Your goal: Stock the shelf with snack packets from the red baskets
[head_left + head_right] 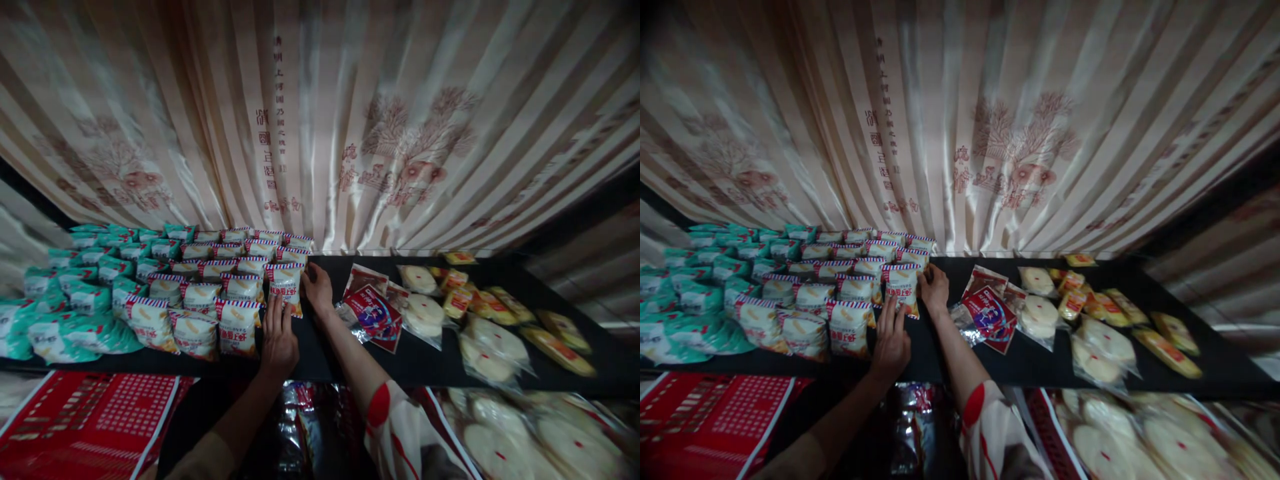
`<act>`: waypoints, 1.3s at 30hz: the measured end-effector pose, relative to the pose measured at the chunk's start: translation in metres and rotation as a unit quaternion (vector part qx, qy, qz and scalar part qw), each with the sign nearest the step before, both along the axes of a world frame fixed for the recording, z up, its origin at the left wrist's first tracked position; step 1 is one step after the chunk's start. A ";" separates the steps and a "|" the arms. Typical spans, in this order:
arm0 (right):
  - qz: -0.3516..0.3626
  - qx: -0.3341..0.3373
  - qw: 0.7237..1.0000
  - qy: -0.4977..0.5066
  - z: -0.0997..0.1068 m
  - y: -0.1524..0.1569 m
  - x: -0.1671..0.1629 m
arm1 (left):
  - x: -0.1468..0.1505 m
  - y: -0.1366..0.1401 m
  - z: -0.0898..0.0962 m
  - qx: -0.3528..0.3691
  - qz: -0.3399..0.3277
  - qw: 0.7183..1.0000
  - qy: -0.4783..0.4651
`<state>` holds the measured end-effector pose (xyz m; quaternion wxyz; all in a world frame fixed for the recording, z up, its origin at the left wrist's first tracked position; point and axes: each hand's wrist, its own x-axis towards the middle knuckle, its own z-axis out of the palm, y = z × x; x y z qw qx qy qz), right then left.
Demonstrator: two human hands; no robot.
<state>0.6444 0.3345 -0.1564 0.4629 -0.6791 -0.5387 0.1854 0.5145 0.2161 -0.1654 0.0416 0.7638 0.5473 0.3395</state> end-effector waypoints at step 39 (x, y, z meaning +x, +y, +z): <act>0.009 -0.024 0.999 0.048 -0.006 0.027 -0.008 | 0.001 0.002 -0.007 0.038 0.013 0.999 0.024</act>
